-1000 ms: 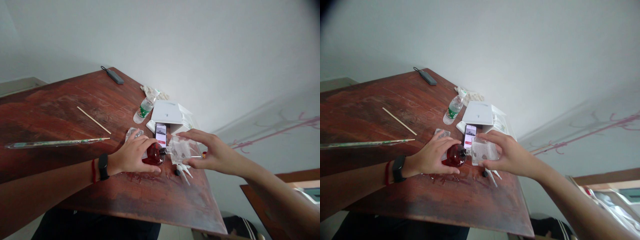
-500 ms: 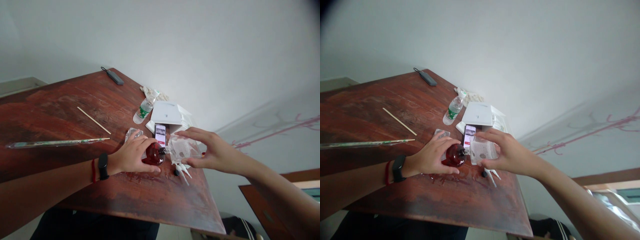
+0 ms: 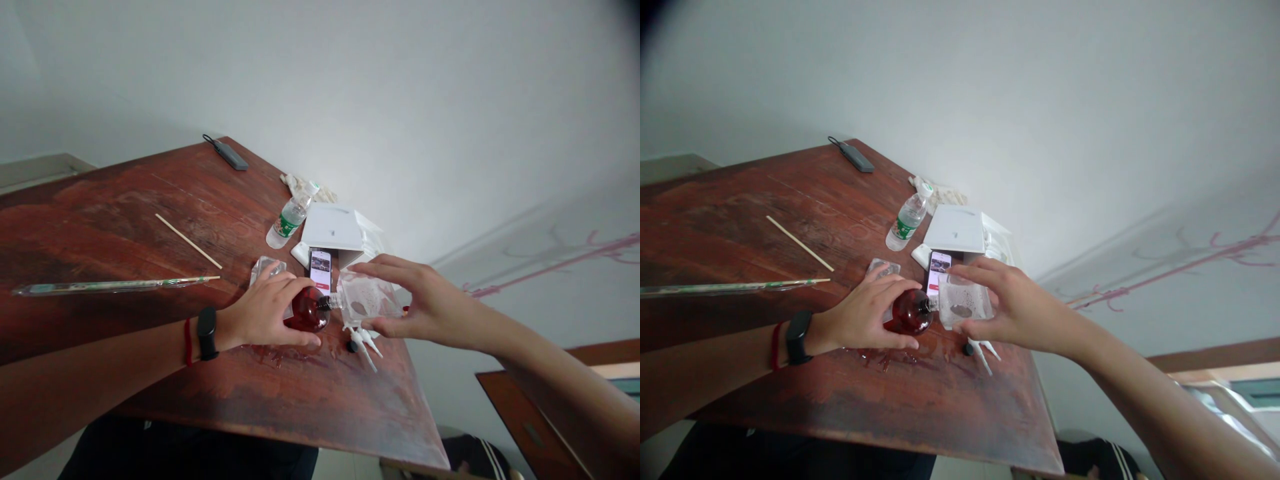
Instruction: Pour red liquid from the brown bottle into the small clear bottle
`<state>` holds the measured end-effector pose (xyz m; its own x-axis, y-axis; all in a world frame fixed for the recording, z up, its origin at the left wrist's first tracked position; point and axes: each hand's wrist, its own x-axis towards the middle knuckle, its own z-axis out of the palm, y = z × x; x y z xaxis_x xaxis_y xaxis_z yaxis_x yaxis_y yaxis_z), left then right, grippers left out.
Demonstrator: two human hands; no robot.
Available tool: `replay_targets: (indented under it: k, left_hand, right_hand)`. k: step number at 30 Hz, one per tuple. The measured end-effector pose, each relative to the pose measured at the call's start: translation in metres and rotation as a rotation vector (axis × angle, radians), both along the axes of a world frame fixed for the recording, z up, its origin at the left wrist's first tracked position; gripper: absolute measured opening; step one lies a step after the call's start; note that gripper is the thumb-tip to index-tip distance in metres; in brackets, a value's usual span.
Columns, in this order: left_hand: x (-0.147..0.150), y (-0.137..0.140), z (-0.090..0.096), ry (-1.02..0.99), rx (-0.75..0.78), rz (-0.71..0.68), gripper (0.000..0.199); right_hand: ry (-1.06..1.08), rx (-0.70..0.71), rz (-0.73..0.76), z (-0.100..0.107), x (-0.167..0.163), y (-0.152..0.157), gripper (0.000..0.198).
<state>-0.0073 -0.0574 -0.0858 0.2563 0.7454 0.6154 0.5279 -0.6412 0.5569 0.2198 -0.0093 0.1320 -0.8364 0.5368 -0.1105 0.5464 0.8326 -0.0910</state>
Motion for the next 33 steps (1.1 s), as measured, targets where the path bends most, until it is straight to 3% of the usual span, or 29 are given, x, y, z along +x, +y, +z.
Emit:
replay_targets:
  k: [33]
  left_hand:
    - [0.001,0.0,0.0,0.002,-0.022,0.003,0.091]
  right_hand:
    - [-0.089,0.051,0.103,0.01,-0.019,-0.006,0.064]
